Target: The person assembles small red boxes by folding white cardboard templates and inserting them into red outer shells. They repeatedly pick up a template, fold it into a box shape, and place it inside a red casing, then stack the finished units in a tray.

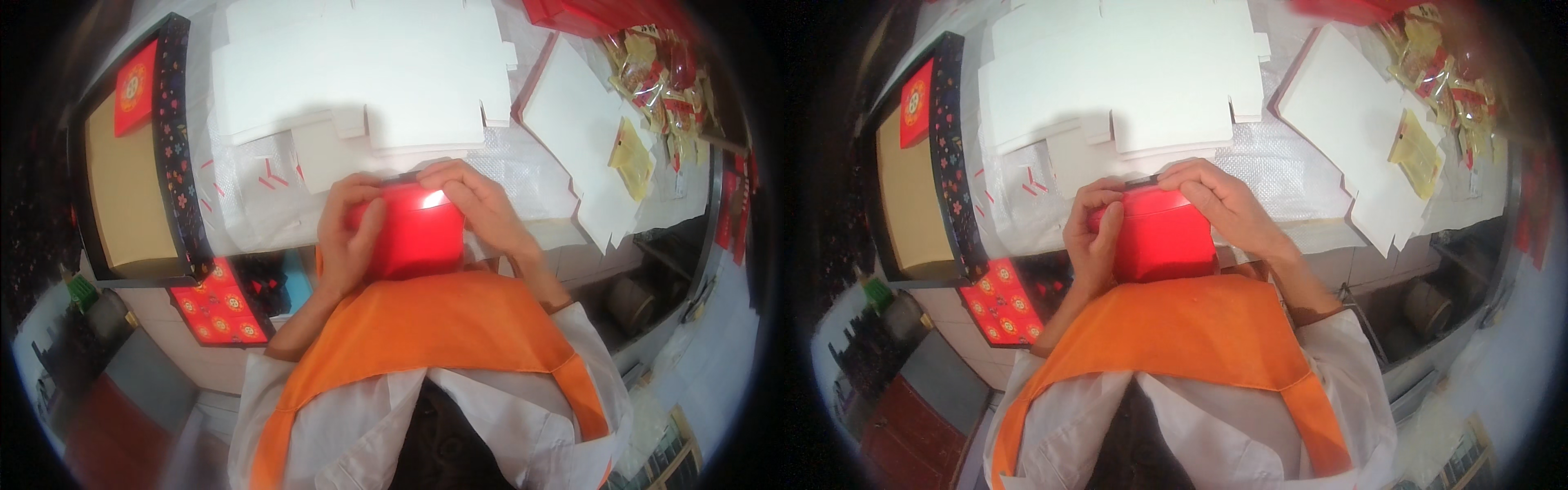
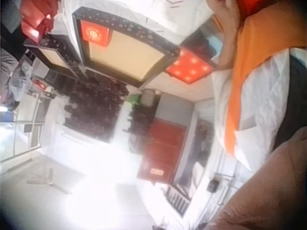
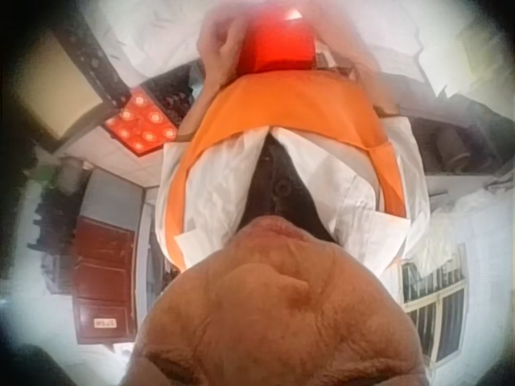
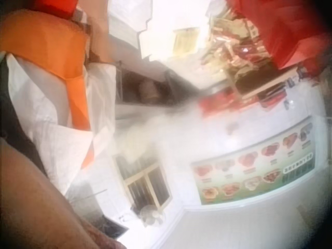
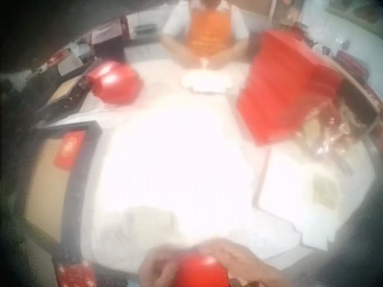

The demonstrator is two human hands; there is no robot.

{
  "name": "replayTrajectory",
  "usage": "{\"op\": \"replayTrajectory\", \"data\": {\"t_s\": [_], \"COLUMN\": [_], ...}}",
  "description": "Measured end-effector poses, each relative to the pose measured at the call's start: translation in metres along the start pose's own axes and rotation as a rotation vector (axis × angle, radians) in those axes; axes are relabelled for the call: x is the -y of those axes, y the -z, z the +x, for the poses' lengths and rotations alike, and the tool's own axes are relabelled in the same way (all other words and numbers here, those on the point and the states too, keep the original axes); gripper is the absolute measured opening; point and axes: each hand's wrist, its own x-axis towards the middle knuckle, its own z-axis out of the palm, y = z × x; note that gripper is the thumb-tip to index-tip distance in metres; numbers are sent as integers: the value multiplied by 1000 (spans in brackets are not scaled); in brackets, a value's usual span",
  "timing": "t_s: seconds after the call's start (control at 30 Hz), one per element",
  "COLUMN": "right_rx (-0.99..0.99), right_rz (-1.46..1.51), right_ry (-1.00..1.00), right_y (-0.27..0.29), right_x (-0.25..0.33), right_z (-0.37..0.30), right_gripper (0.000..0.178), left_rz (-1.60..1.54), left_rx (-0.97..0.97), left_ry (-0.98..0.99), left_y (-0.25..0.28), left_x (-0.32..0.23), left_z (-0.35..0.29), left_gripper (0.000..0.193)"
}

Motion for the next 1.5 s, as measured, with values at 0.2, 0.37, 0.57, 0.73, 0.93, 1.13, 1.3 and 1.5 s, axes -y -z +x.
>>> {"op": "replayTrajectory", "data": {"t_s": [0.2,0.37,0.57,0.73,0.93,1.13,1.3,1.5], "right_rx": [44,-19,-116,4,82,-8,5,-66], "right_rz": [-116,-281,-251,106,-56,-326,-198,146], "right_ry": [3,289,232,48,-6,112,204,10], "right_y": [-3,-10,-18,-5,6,-4,-18,-13], "right_x": [13,-5,-7,-1,2,9,5,19], "right_z": [3,-2,-7,-1,-1,-9,1,-5], "right_gripper": [17,11,12,19,24,24,19,20], "left_rz": [-42,-92,-101,22,-23,38,-40,-114], "left_rx": [-15,-65,-46,19,-7,75,87,1], "left_ry": [45,32,44,77,96,-48,-6,175], "left_y": [-3,0,0,2,-1,1,15,6], "left_x": [-2,4,4,0,11,4,13,-9], "left_z": [0,-5,-4,-1,-6,-3,0,13], "left_gripper": [4,8,16,27,27,24,19,12]}}
